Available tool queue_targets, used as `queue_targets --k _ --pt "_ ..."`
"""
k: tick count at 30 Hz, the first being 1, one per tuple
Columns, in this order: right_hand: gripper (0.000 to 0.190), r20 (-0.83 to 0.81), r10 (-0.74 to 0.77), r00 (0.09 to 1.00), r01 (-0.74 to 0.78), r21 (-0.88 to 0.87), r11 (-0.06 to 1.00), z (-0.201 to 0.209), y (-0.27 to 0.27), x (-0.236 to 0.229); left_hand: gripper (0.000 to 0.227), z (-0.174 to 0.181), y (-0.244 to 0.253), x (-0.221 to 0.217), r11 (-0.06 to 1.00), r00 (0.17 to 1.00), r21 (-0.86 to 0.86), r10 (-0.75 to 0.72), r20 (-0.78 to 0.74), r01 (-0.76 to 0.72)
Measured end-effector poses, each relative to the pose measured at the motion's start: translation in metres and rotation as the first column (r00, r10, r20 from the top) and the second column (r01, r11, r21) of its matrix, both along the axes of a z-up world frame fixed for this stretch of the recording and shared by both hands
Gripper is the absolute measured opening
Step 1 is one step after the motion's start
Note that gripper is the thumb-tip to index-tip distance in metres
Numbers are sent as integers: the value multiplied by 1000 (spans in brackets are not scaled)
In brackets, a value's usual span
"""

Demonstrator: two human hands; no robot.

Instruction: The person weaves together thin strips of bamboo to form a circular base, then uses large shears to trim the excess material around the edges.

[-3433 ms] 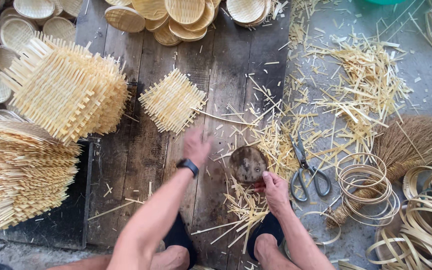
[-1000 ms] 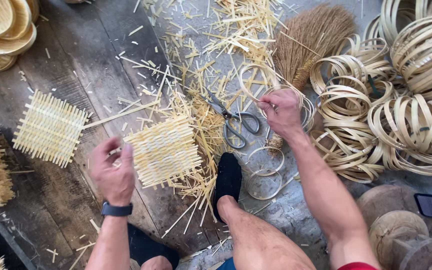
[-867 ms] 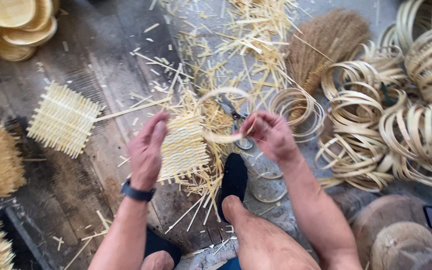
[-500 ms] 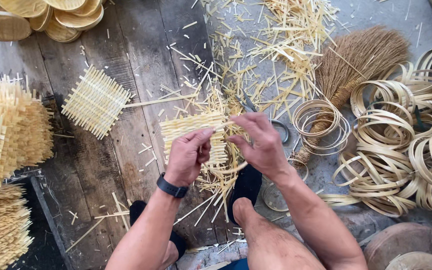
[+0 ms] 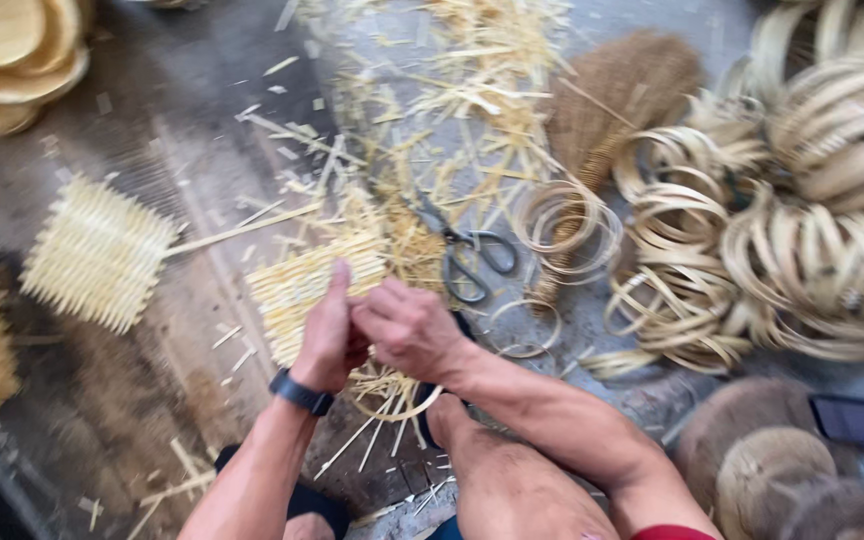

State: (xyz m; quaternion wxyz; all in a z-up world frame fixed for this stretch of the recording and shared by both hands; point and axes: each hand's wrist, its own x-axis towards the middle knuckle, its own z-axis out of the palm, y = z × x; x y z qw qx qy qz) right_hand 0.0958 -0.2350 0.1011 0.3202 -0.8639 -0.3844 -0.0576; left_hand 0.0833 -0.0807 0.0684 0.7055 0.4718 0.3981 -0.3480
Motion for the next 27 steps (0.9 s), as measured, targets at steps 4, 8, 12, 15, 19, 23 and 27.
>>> queue_targets --k 4,8,12,15,19,23,27 --pt "9 -89 11 996 -3 89 996 -5 -8 0 65 -10 0 -10 995 997 -84 60 41 -56" --pt "29 -724 -69 686 466 364 807 -24 -17 6 33 -18 16 -12 944 923 -151 320 215 -293" --pt "38 -868 496 28 773 334 540 -53 -38 0 29 -20 35 -15 725 746 -490 635 201 -484" --pt "39 -789 614 -35 754 382 534 -71 -44 0 21 -23 46 -8 864 903 -407 391 176 -295" --pt "45 -867 487 -108 777 232 585 -83 -38 2 25 -35 34 1 936 949 -223 299 101 -272" --pt "49 -744 632 -218 784 252 567 -85 -31 12 28 -37 33 2 924 954 -281 291 76 -259" --pt "52 -786 586 -195 770 247 588 -89 -28 7 30 -35 30 3 976 978 -128 190 89 -178"
